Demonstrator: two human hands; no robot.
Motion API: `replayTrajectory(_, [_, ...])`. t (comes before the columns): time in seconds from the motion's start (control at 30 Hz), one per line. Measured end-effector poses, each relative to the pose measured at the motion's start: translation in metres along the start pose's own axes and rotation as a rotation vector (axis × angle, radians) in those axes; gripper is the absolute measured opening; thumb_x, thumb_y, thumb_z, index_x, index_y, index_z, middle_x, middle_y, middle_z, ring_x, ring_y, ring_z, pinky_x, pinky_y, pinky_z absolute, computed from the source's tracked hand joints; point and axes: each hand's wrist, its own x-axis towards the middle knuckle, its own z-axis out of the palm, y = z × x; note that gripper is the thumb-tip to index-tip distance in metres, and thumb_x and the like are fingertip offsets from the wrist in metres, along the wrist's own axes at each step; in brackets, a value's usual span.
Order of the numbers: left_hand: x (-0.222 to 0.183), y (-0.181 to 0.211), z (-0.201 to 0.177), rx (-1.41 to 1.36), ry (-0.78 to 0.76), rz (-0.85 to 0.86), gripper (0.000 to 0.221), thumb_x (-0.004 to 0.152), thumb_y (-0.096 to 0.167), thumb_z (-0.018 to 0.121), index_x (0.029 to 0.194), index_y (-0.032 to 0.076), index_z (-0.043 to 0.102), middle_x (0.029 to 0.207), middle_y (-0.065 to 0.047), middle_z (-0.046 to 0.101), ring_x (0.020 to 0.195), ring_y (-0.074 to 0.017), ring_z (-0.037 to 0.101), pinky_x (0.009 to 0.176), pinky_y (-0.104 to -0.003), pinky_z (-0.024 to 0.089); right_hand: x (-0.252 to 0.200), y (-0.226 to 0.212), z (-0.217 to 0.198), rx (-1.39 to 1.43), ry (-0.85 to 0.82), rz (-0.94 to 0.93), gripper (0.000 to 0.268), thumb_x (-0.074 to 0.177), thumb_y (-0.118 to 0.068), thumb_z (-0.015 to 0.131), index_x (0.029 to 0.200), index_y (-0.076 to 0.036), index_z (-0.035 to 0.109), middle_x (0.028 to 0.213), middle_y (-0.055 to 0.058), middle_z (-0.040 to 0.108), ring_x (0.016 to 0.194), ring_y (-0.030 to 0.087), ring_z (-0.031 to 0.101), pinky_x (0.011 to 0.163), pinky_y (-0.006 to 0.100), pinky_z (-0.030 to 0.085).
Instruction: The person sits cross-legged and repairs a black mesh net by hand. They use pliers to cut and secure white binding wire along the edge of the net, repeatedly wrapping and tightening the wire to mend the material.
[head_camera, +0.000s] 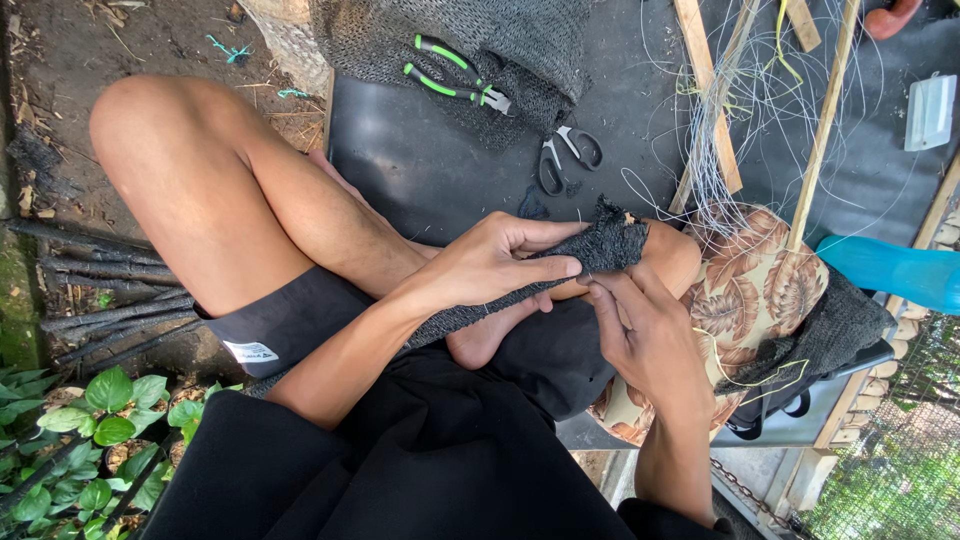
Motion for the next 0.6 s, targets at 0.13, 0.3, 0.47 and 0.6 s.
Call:
replayTrajectory(0.13, [-0.001, -0.002, -0.001, 0.017, 0.029, 0.000, 0.051, 0.096, 0.015, 0.069, 0.145, 0.004, 0.057, 0.103, -0.008, 0.078, 0.069, -0.0066, 0.068, 0.061, -0.024, 0.060, 0.000, 0.001, 0.002, -0.016, 0.022, -0.027, 0.012, 0.098, -0.005, 0.067, 0.109, -0.004, 0.072, 0.097, 0.013, 0.067, 0.083, 0.033, 0.071, 0.071, 0.040, 0.055])
replayTrajectory(0.3, [-0.002, -0.003, -0.004, 0.067, 0.088, 0.032, 0.048, 0.097, 0.015, 0.069, 0.143, 0.003, 0.060, 0.096, -0.008, 0.078, 0.069, -0.0051, 0.066, 0.061, -0.023, 0.059, -0.003, -0.002, 0.002, -0.062, 0.075, -0.104, 0.015, 0.095, -0.003, 0.069, 0.110, -0.003, 0.071, 0.099, 0.012, 0.067, 0.084, 0.032, 0.070, 0.073, 0.039, 0.055])
replayTrajectory(0.47, [-0.009, -0.001, 0.001, 0.425, 0.165, 0.205, 0.043, 0.096, 0.015, 0.071, 0.138, 0.005, 0.066, 0.102, -0.015, 0.078, 0.087, -0.0113, 0.073, 0.074, -0.030, 0.061, -0.003, -0.014, -0.011, -0.358, 0.126, -0.240, 0.019, 0.088, -0.005, 0.078, 0.106, -0.008, 0.074, 0.083, 0.007, 0.058, 0.073, 0.026, 0.063, 0.068, 0.038, 0.051])
replayTrajectory(0.6, [-0.021, 0.004, 0.018, 0.678, 0.215, 0.766, 0.035, 0.097, 0.012, 0.067, 0.130, 0.002, 0.060, 0.120, -0.023, 0.069, 0.110, -0.0348, 0.070, 0.092, -0.040, 0.056, 0.005, -0.014, -0.031, -0.466, 0.010, -0.355, 0.018, 0.088, -0.009, 0.081, 0.104, -0.008, 0.074, 0.078, 0.005, 0.054, 0.073, 0.023, 0.061, 0.066, 0.038, 0.049])
